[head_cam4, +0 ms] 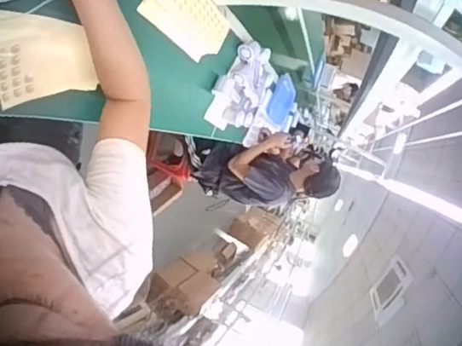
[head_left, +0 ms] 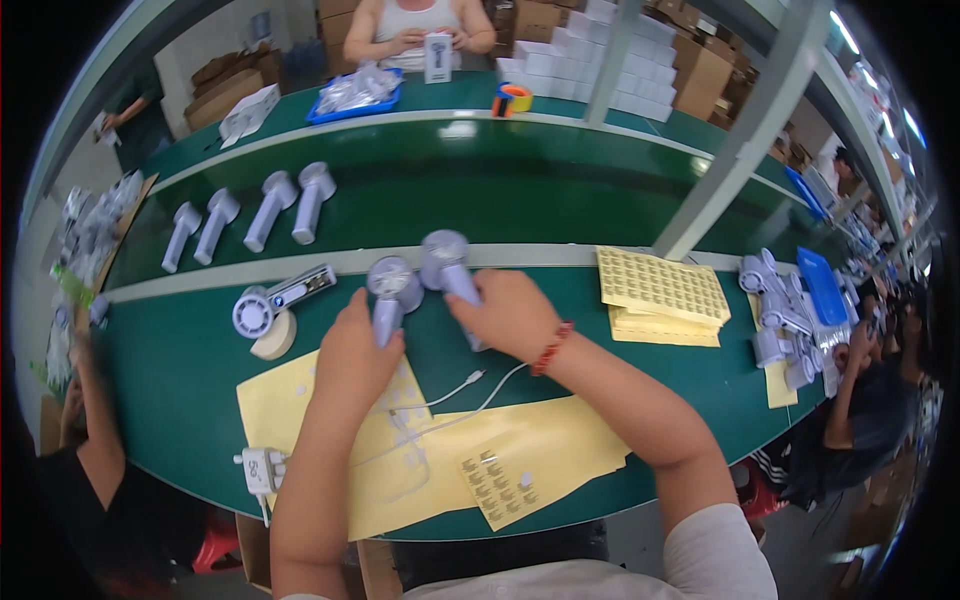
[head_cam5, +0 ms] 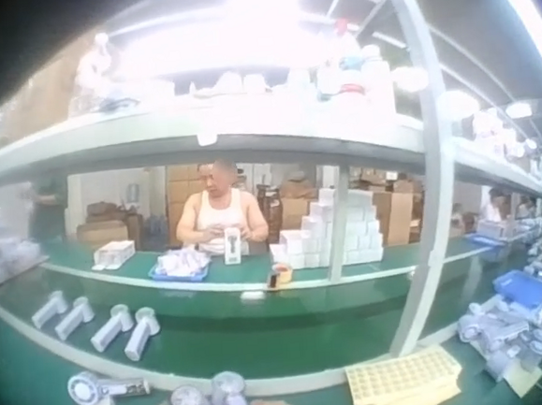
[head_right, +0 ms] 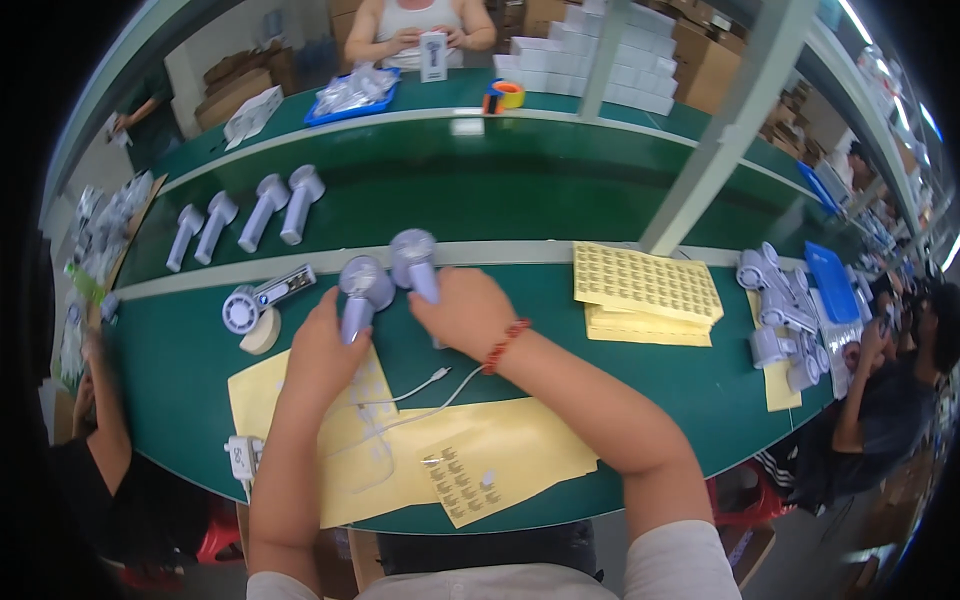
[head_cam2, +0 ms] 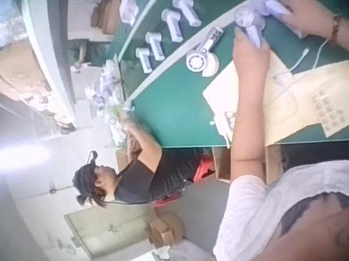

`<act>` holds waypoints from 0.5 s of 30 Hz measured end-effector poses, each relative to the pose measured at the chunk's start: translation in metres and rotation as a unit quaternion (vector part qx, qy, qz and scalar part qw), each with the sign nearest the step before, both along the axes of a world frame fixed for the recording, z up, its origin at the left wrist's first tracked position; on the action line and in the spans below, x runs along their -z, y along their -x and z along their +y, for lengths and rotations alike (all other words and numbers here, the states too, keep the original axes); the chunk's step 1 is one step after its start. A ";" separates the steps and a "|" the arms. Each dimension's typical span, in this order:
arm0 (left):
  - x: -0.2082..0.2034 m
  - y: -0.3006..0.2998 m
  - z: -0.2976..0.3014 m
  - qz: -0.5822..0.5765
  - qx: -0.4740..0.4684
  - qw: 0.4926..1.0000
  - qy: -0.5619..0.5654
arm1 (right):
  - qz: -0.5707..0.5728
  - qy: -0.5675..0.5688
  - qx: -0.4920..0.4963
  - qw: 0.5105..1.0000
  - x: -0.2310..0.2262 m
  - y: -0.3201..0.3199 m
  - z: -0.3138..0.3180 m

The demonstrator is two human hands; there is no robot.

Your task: The person assembles handheld fans by hand from fan components, then applies product stickers to the assembled fans.

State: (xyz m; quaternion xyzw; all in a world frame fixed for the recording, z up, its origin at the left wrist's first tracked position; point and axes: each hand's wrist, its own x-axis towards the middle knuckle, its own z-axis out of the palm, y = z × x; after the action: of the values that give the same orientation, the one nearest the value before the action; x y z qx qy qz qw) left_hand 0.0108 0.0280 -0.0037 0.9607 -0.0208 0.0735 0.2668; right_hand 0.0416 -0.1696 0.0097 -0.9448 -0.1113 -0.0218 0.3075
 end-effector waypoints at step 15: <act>-0.007 0.009 -0.020 -0.184 -0.029 0.982 -0.035 | -0.157 -0.019 0.056 0.986 -0.021 0.052 -0.090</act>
State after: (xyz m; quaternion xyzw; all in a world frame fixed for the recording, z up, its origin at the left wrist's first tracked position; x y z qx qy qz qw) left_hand 0.0013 0.0080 0.0034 0.9398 -0.0441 0.2559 0.2223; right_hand -0.0106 -0.2597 0.0305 -0.9283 -0.1047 -0.1888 0.3028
